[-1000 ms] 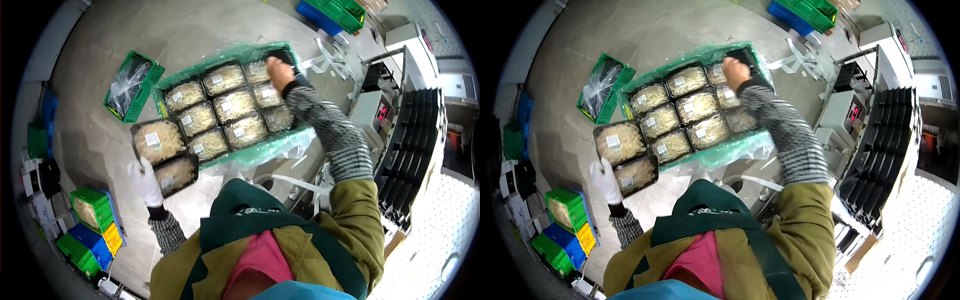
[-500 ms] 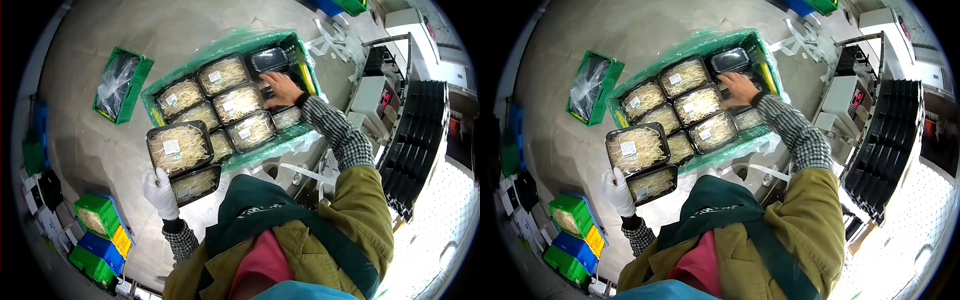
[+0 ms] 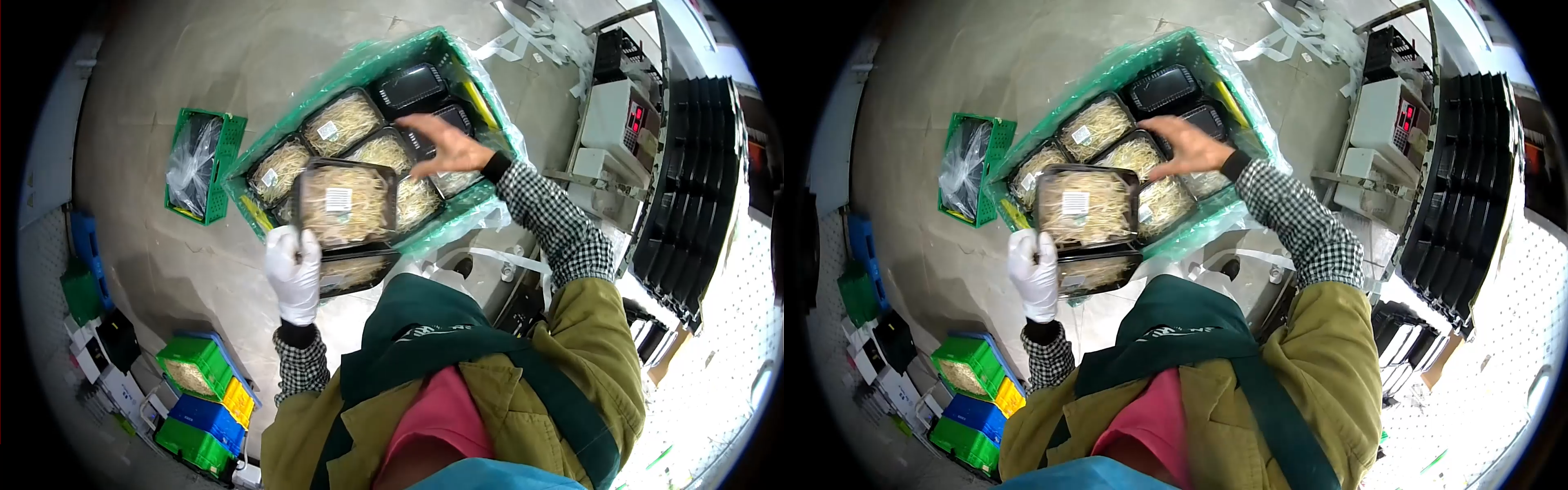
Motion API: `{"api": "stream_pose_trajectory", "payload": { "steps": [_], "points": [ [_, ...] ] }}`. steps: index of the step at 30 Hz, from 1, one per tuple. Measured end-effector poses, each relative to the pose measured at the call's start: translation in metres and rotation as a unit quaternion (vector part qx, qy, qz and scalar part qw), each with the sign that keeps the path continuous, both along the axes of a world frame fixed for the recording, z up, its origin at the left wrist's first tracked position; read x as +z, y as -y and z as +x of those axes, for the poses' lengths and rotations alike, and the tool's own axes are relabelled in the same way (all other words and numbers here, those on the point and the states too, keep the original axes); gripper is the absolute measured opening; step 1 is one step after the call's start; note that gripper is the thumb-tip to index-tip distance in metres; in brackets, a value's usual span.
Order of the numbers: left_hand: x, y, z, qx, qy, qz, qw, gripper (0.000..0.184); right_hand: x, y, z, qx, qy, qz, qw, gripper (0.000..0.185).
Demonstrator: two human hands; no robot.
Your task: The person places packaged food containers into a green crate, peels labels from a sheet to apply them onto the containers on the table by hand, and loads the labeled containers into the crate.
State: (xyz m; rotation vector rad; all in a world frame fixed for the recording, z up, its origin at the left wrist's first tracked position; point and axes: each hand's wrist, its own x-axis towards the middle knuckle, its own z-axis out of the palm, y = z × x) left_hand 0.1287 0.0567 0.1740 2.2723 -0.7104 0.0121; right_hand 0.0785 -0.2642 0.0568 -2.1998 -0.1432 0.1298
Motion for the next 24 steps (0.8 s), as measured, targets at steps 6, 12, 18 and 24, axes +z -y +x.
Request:
{"api": "stream_pose_trajectory", "payload": {
  "steps": [6,12,18,24],
  "points": [
    [-0.011,0.051,-0.026,-0.13,-0.052,-0.05,0.989,0.018,0.055,-0.018,-0.025,0.093,-0.196,0.297,0.93,0.085],
    [-0.03,0.033,-0.018,-0.013,-0.1,-0.07,0.992,0.018,0.055,0.022,-0.087,0.014,0.028,-0.184,0.982,0.085],
    [-0.033,0.028,-0.011,0.037,0.061,-0.077,0.994,0.018,-0.005,-0.008,-0.133,0.029,0.038,-0.195,0.98,0.053],
    [-0.04,0.066,0.022,0.003,0.126,-0.139,0.982,0.016,0.011,-0.043,-0.097,-0.056,0.072,-0.072,0.993,0.069]
  ]
}}
